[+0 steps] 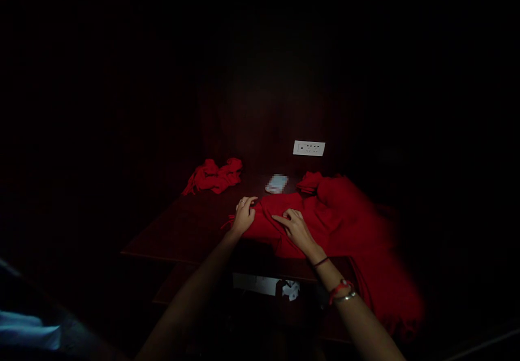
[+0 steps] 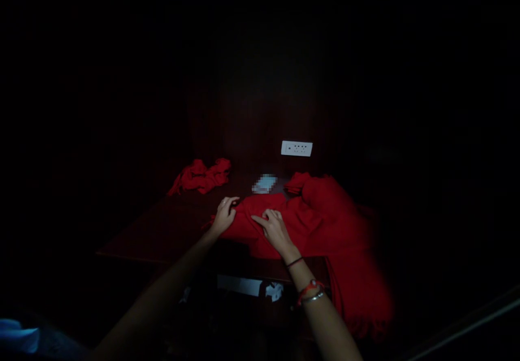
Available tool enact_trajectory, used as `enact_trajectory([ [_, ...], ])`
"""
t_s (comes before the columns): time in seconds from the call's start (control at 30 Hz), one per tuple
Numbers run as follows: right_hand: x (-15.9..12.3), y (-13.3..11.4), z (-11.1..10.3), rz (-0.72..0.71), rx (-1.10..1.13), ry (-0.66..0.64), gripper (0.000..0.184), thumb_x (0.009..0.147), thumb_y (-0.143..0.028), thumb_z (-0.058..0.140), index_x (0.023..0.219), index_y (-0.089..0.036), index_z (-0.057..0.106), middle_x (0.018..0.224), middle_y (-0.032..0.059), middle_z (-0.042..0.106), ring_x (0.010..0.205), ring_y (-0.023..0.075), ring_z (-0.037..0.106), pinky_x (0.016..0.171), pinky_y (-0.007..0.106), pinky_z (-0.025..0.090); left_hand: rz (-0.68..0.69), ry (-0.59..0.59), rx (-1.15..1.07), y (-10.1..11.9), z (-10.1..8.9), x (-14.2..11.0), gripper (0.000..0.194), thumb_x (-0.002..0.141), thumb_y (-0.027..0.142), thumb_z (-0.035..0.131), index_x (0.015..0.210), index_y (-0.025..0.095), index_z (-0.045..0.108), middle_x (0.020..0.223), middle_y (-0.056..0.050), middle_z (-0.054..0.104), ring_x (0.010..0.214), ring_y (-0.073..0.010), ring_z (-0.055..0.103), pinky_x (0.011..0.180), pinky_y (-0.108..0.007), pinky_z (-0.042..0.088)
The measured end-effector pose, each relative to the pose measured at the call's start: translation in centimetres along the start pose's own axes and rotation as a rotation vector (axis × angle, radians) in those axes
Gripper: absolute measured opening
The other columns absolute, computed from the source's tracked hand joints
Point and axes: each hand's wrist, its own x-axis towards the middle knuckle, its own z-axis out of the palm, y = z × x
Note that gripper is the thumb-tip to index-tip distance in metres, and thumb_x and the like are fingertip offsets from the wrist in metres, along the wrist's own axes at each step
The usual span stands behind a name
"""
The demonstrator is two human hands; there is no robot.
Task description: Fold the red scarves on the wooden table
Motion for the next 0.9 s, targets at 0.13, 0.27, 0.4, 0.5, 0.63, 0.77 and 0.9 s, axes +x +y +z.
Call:
enact_trajectory([
  [0.13, -0.4, -1.3, -0.2, -0.066, 0.007, -0.053, 0.038, 0.076, -0.007, 0.039, 0.104, -0.027, 0.056, 0.081, 0.0053, 0.049, 0.081, 0.0161, 0.042, 0.073, 0.029, 0.033, 0.065, -0.008, -0.054, 1.3, -0.5, -0.5, 0.032, 0.076, 0.012, 0.034, 0.103, 0.02, 0.05, 0.106, -0.005, 0.05, 0.103, -0.0169, 0.042, 0.089, -0.033, 0.03],
  [0.27, -0.6, -1.7, -0.7, 0.003, 0.105, 0.01, 0.024, 0.08, -0.016, 0.037, 0.096, -0.017, 0.055, 0.082, 0.0059, 0.054, 0.08, 0.0156, 0.046, 0.078, 0.029, 0.032, 0.144, -0.139, -0.158, 2.1, 0.1, -0.7, 0.031, 0.076, 0.021, 0.043, 0.107, 0.018, 0.047, 0.1, -0.004, 0.056, 0.092, -0.0147, 0.05, 0.083, -0.027, 0.037],
  [0.4, -0.2, -0.9, -1.0, 0.339, 0.112, 0.118, 0.027, 0.083, -0.024, 0.029, 0.1, -0.015, 0.049, 0.088, 0.008, 0.056, 0.081, 0.0164, 0.049, 0.075, 0.029, 0.036, 0.159, -0.168, -0.133, 1.9, 0.7, -0.8, 0.019, 0.073, 0.018, 0.044, 0.087, 0.016, 0.058, 0.078, -0.003, 0.058, 0.073, -0.013, 0.053, 0.072, -0.025, 0.041],
  [0.5, 0.8, 0.0, -1.3, 0.447, -0.045, 0.015, 0.037, 0.079, -0.029, 0.039, 0.112, -0.014, 0.041, 0.11, 0.0131, 0.049, 0.101, 0.0218, 0.043, 0.081, 0.035, 0.034, 0.124, -0.105, -0.162, 1.9, 0.6, -0.7, 0.018, 0.072, 0.017, 0.044, 0.081, 0.017, 0.059, 0.076, -0.002, 0.056, 0.072, -0.0129, 0.052, 0.07, -0.025, 0.041],
  [0.63, 2.9, 1.4, -2.6, 0.506, -0.155, -0.347, 0.026, 0.076, -0.028, 0.044, 0.095, -0.013, 0.054, 0.095, 0.015, 0.058, 0.092, 0.0236, 0.051, 0.079, 0.037, 0.034, -0.098, 0.009, -0.344, 1.4, -1.3, 0.6, 0.017, 0.07, 0.015, 0.042, 0.076, 0.016, 0.057, 0.081, -0.003, 0.057, 0.077, -0.0128, 0.053, 0.07, -0.024, 0.042],
  [0.77, 5.1, 4.4, -5.7, 0.624, -0.144, -0.141, 0.029, 0.081, -0.022, 0.03, 0.094, -0.012, 0.055, 0.091, 0.0149, 0.059, 0.084, 0.0202, 0.055, 0.072, 0.029, 0.038, -0.442, 0.287, -0.507, -0.5, -5.2, 1.8, 0.03, 0.069, 0.018, 0.039, 0.095, 0.013, 0.053, 0.078, -0.003, 0.058, 0.068, -0.0119, 0.054, 0.062, -0.024, 0.042],
  [0.9, 7.0, 7.9, -8.8, 0.819, 0.024, 0.245, 0.026, 0.077, -0.021, 0.035, 0.089, -0.014, 0.056, 0.09, 0.0105, 0.06, 0.082, 0.0178, 0.055, 0.072, 0.026, 0.038, -0.377, -0.124, -0.459, -1.0, -9.2, 0.3, 0.026, 0.064, 0.023, 0.049, 0.087, 0.014, 0.057, 0.067, 0.0, 0.058, 0.06, -0.0108, 0.053, 0.056, -0.021, 0.041],
])
